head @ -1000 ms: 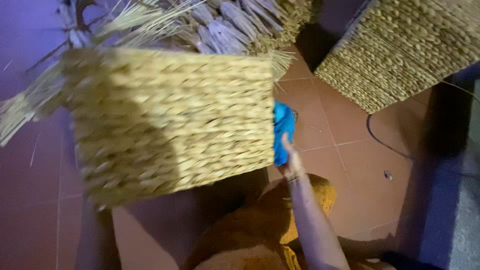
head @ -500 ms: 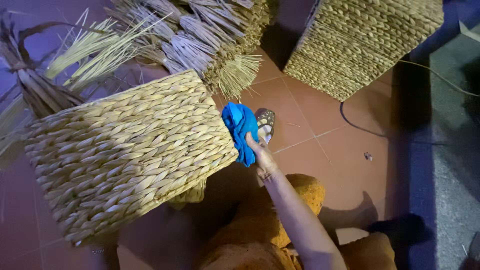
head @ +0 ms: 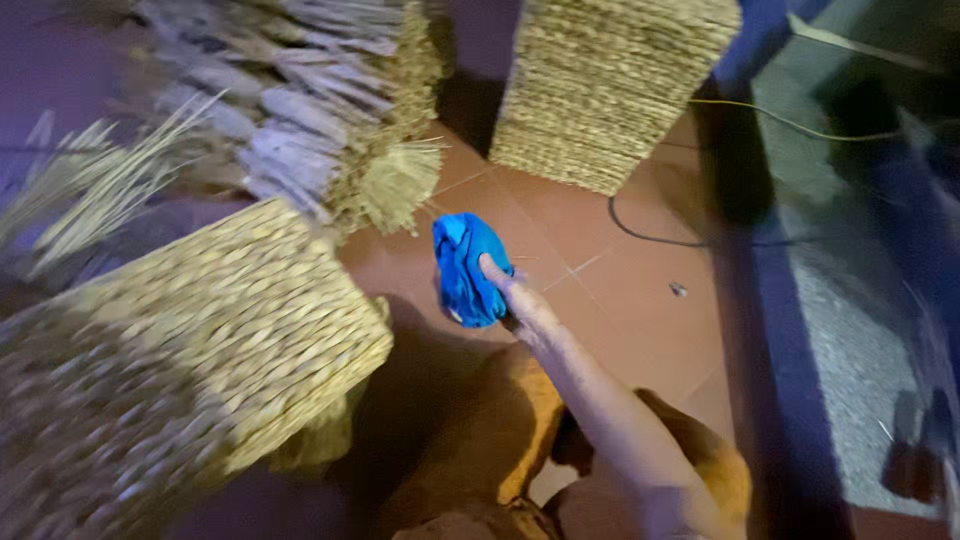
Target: The person sits on the floor holding a woven water-hyacinth basket on their lap and wipes its surfaces with a blue cloth, rotating the basket to reach different sides and edges. They continue wiping the basket's sides and top throughout the episode.
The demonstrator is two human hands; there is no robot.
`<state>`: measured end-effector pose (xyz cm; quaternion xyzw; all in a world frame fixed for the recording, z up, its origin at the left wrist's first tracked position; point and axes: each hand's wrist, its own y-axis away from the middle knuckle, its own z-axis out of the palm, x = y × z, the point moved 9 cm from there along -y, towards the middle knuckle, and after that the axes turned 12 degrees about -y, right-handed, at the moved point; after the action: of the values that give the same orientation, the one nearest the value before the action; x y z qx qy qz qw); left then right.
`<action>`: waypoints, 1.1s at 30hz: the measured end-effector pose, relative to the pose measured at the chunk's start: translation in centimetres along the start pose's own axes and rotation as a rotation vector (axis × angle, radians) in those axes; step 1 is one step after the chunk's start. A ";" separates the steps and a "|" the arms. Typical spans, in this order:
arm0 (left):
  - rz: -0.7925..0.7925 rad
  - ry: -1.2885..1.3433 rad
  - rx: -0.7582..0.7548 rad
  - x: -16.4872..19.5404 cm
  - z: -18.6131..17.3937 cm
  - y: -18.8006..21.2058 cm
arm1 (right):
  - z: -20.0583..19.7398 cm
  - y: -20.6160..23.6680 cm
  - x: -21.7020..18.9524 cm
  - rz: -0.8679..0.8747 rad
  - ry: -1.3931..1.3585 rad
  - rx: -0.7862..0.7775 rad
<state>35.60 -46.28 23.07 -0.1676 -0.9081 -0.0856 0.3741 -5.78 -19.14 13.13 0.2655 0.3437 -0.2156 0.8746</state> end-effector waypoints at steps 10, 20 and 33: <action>0.738 -0.317 -0.096 27.2 4.1 0.2 | -12.3 3.5 -8.6 -0.117 -0.229 0.248; 1.073 -0.854 -0.537 49.6 38.6 -7.0 | -17.8 8.1 -13.7 -0.199 -0.316 0.458; 1.115 -0.633 -0.103 69.8 63.8 -18.6 | -28.2 10.1 -15.0 -0.076 -0.482 0.805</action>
<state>-59.07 -28.92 26.93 -0.6493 -0.7459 0.1321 0.0676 -23.91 8.76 9.49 0.5130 0.0293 -0.4193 0.7485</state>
